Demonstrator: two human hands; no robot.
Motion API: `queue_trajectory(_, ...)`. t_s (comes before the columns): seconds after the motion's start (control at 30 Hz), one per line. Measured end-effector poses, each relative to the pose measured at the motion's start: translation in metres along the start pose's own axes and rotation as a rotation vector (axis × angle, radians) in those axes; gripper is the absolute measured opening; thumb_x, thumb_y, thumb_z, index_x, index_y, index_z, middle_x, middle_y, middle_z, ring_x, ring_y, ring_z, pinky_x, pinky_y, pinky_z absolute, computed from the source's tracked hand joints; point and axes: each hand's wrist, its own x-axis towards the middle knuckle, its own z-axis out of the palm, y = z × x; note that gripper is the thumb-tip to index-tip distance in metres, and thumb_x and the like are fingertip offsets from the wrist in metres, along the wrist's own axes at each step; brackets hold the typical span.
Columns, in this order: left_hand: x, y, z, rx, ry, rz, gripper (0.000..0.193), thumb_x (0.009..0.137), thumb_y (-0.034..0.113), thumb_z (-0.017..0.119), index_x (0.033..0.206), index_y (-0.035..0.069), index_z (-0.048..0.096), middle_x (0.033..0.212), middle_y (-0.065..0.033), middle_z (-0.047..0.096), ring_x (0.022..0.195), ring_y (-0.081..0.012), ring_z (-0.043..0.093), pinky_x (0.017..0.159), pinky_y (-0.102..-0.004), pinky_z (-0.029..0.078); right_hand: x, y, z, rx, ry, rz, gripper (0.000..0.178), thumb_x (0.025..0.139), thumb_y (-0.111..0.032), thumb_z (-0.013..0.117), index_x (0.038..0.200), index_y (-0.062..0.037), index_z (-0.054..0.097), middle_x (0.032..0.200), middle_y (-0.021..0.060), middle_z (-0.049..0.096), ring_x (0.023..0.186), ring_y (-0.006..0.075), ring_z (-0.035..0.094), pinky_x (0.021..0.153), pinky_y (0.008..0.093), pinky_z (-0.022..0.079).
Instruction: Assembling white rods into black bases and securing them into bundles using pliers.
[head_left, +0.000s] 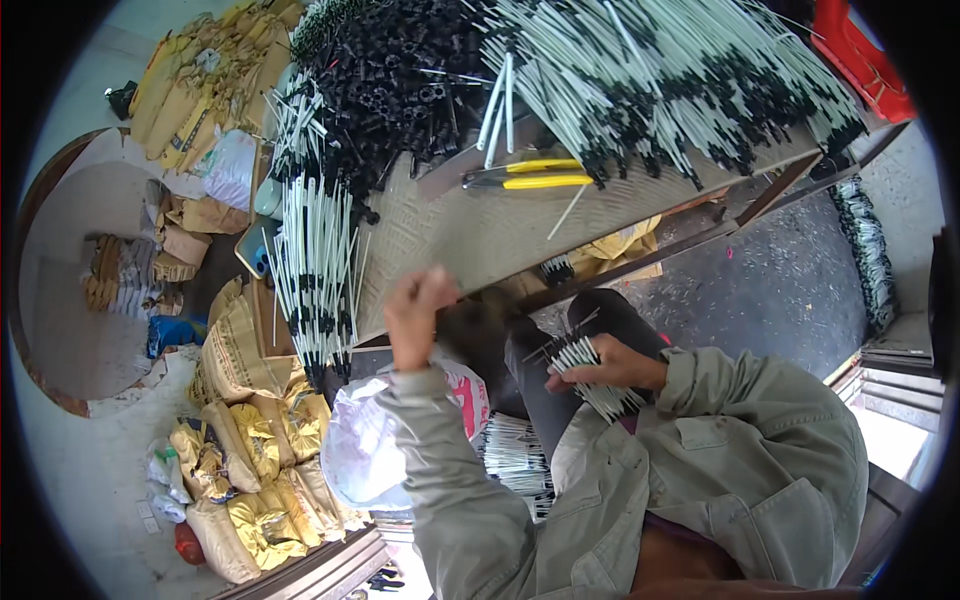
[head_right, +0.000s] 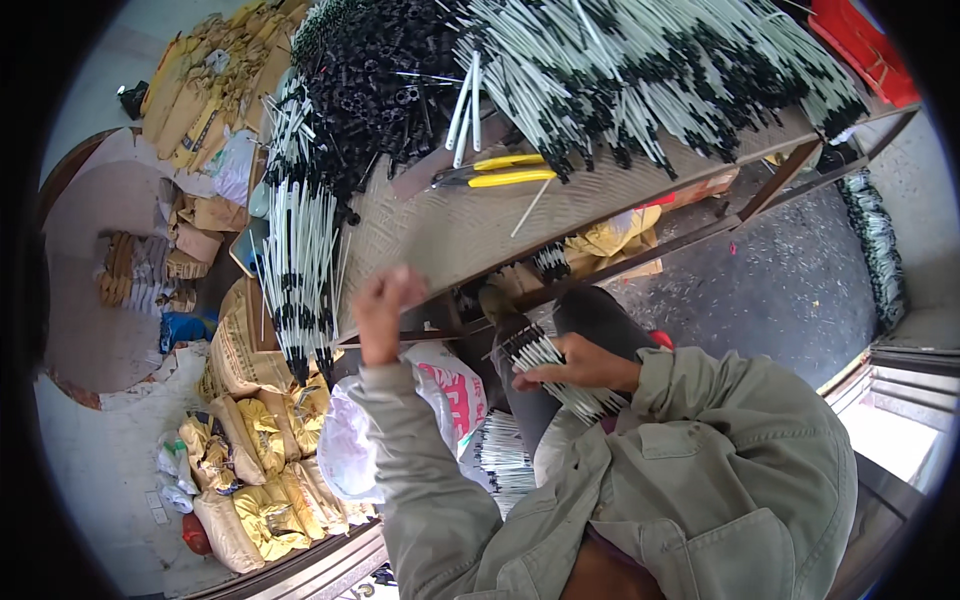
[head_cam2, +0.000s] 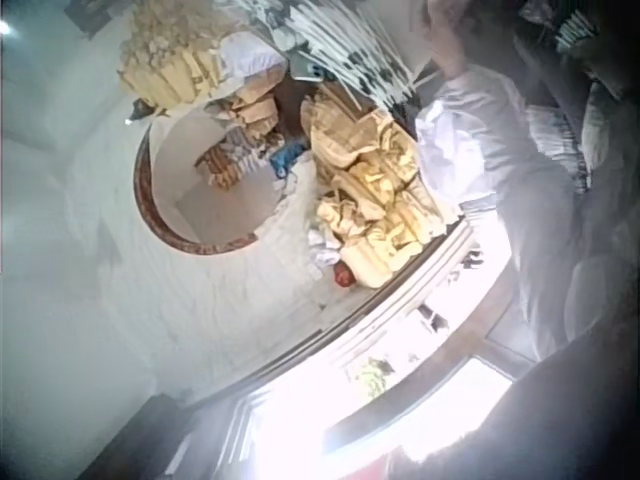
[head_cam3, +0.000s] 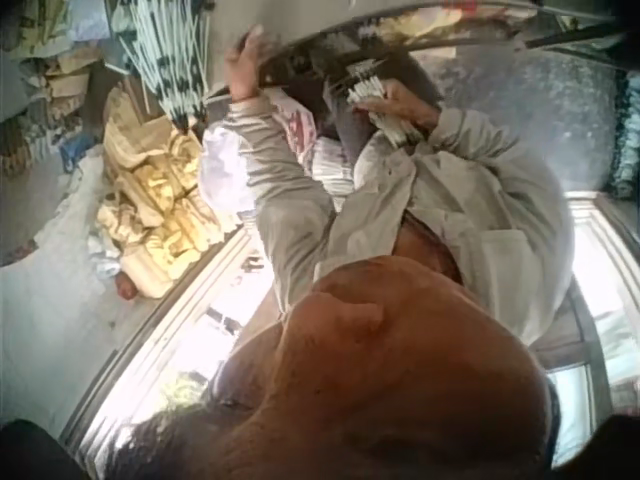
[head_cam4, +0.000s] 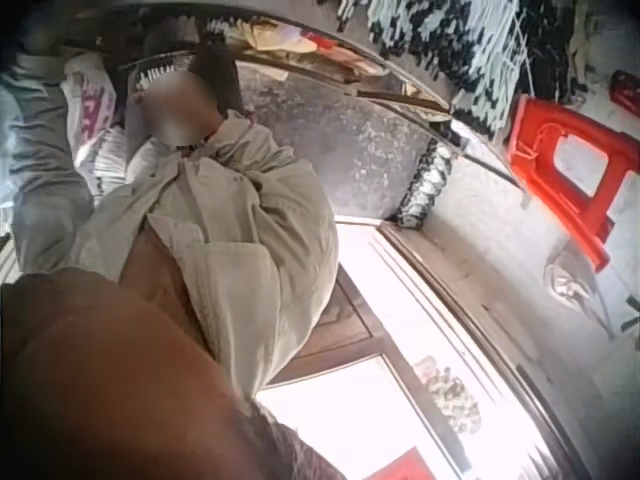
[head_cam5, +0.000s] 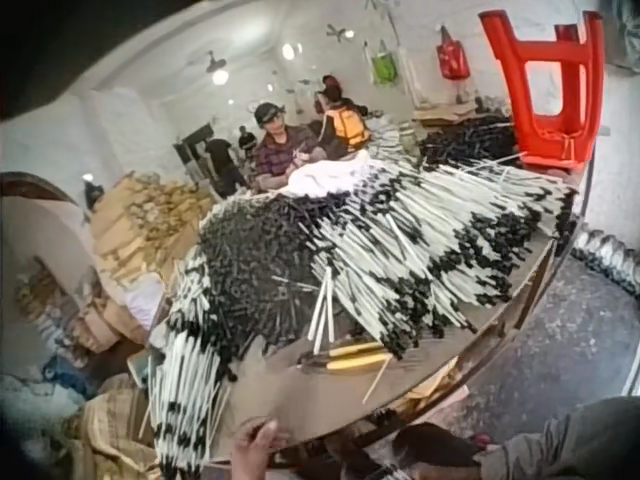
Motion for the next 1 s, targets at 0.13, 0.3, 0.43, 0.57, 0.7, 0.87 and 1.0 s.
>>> queue_trajectory(0.13, 0.110, 0.024, 0.008, 0.306, 0.240, 0.546, 0.018, 0.078, 0.014, 0.062, 0.091, 0.001, 0.062, 0.076, -0.0110, 0.064, 0.066, -0.0186, 0.061, 0.059, -0.0268, 0.047, 0.010, -0.008, 0.001, -0.041, -0.043, 0.026, 0.024, 0.087, -0.006, 0.053, 0.106, 0.0079, 0.055, 0.099, 0.0156, 0.063, 0.094, 0.0188, 0.060, 0.084, 0.0289, 0.048)
queue_trajectory(0.3, 0.166, 0.050, 0.042, 0.996, 0.175, 0.386, 0.027, 0.068, 0.035, 0.069, 0.088, 0.016, 0.067, 0.081, -0.0131, 0.065, 0.077, -0.0308, 0.063, 0.066, -0.0400, 0.049, 0.018, -0.007, -0.005, -0.089, -0.024, 0.023, 0.024, 0.087, -0.007, 0.053, 0.105, 0.0070, 0.056, 0.099, 0.0137, 0.063, 0.093, 0.0173, 0.061, 0.084, 0.0280, 0.047)
queue_trajectory(0.43, 0.174, 0.067, 0.064, 1.065, 0.186, 0.240, 0.025, 0.068, 0.036, 0.069, 0.082, 0.015, 0.068, 0.080, -0.0122, 0.065, 0.077, -0.0310, 0.063, 0.065, -0.0400, 0.050, 0.019, -0.006, -0.005, -0.046, 0.008, 0.004, 0.027, 0.086, -0.014, 0.057, 0.105, 0.0048, 0.057, 0.095, 0.0113, 0.065, 0.085, 0.0132, 0.061, 0.076, 0.0264, 0.049)
queue_trajectory(0.57, 0.174, 0.060, 0.066, 1.183, 0.228, 0.184, 0.030, 0.065, 0.043, 0.069, 0.083, 0.019, 0.067, 0.080, -0.0114, 0.065, 0.078, -0.0303, 0.063, 0.067, -0.0401, 0.050, 0.015, -0.008, 0.004, 0.017, -0.007, 0.065, 0.025, 0.086, -0.013, 0.057, 0.104, 0.0042, 0.057, 0.097, 0.0115, 0.064, 0.087, 0.0140, 0.061, 0.077, 0.0268, 0.049)
queue_trajectory(0.7, 0.148, 0.059, 0.047, 0.765, 0.334, 0.416, 0.028, 0.069, 0.026, 0.068, 0.094, 0.015, 0.063, 0.085, -0.0125, 0.064, 0.079, -0.0284, 0.063, 0.069, -0.0352, 0.049, 0.007, -0.008, 0.009, -0.011, -0.004, 0.064, 0.022, 0.087, -0.010, 0.056, 0.104, 0.0038, 0.055, 0.097, 0.0105, 0.063, 0.090, 0.0146, 0.060, 0.079, 0.0270, 0.049)
queue_trajectory(0.87, 0.015, 0.040, 0.041, -0.751, -0.067, 0.142, 0.037, 0.083, 0.004, 0.055, 0.118, -0.003, 0.046, 0.111, -0.0171, 0.055, 0.093, -0.0246, 0.059, 0.078, -0.0292, 0.050, 0.001, -0.013, 0.002, -0.041, 0.085, -0.047, 0.017, 0.085, -0.006, 0.053, 0.095, 0.0049, 0.061, 0.092, 0.0115, 0.065, 0.087, 0.0163, 0.061, 0.080, 0.0284, 0.048)
queue_trajectory(1.0, -0.081, -0.028, 0.061, -1.278, -0.077, -0.139, 0.035, 0.085, 0.003, 0.053, 0.119, 0.001, 0.045, 0.115, -0.0178, 0.051, 0.111, -0.0287, 0.050, 0.092, -0.0339, 0.046, 0.005, -0.018, 0.013, 0.049, 0.053, 0.001, 0.015, 0.084, -0.003, 0.053, 0.093, 0.0059, 0.060, 0.091, 0.0128, 0.064, 0.085, 0.0166, 0.062, 0.078, 0.0284, 0.049)
